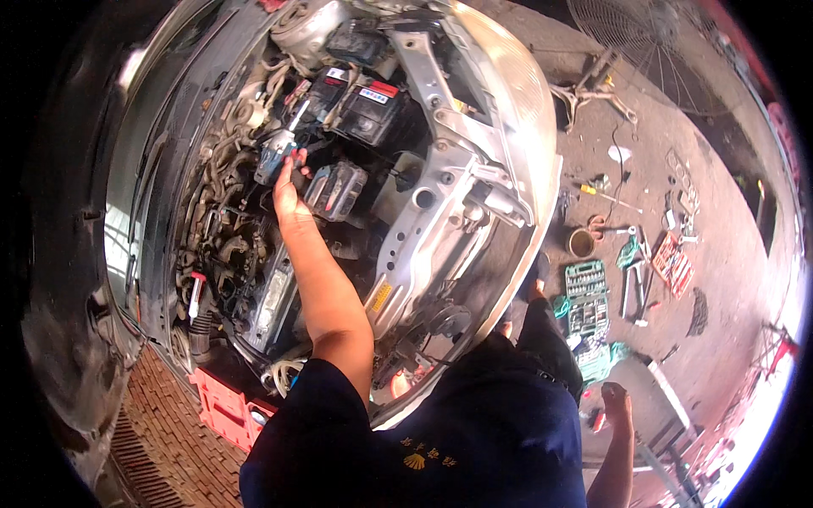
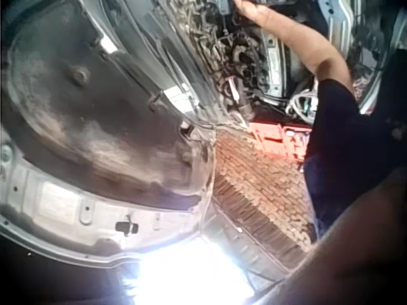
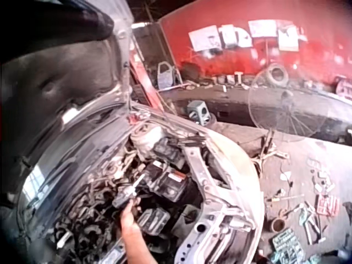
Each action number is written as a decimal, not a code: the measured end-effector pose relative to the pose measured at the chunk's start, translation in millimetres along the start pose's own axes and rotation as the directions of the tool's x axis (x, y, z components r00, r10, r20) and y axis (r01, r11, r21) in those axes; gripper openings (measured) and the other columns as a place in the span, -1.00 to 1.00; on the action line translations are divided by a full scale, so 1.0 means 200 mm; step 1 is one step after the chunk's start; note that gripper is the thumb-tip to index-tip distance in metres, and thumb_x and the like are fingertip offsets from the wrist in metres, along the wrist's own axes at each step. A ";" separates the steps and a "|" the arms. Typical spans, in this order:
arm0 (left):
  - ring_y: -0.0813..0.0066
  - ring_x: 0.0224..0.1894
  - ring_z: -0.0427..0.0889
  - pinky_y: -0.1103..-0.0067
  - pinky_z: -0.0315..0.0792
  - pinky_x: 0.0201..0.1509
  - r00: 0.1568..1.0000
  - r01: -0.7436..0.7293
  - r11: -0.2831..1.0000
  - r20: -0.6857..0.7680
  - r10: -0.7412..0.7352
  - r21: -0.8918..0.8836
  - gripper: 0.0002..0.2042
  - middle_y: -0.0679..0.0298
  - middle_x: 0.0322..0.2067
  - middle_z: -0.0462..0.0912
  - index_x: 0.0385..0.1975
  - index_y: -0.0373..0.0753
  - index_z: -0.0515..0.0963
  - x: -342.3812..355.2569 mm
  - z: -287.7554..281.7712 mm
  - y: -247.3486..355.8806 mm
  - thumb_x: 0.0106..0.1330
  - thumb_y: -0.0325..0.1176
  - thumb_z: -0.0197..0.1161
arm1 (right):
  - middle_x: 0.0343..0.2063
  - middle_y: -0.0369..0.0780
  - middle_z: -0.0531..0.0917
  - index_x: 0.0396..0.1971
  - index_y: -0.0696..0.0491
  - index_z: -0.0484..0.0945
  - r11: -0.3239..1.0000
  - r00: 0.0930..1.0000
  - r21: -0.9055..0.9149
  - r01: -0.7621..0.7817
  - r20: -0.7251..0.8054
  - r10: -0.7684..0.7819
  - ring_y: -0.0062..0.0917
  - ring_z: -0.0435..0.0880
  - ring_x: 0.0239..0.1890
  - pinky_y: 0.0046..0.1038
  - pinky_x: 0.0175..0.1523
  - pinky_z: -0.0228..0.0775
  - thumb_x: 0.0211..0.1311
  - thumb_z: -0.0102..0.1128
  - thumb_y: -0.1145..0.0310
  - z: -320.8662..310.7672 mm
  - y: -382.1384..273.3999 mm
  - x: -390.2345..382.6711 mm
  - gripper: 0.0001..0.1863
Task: The person uses a power tool to loosen or tighten bolts on a vehicle engine component and then picks up small parts from a red container.
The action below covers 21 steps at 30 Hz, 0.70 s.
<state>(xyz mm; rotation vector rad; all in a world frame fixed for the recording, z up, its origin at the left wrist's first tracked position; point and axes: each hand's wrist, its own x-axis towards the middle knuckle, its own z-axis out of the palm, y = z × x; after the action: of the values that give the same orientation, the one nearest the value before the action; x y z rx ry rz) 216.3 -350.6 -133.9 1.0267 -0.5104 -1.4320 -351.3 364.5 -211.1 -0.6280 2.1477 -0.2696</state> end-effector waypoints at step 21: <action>0.45 -0.51 0.62 0.52 0.51 -0.47 0.993 -0.095 0.993 -0.072 0.091 -0.063 -0.74 0.15 -0.19 0.78 -0.03 -0.30 0.63 -0.10 0.04 0.04 0.40 -0.31 0.41 | 0.22 -0.05 0.57 0.21 0.09 0.56 -0.210 -0.166 -0.165 0.964 0.243 -0.956 -0.08 0.54 0.26 -0.21 0.36 0.41 0.38 0.12 0.46 0.33 -4.03 0.61 -0.59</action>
<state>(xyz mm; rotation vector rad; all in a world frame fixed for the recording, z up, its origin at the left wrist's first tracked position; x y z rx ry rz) 211.5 -335.5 -119.0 0.9834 -0.4518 -1.3181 -86.9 -382.5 -10.5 -2.5118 1.0240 -0.7561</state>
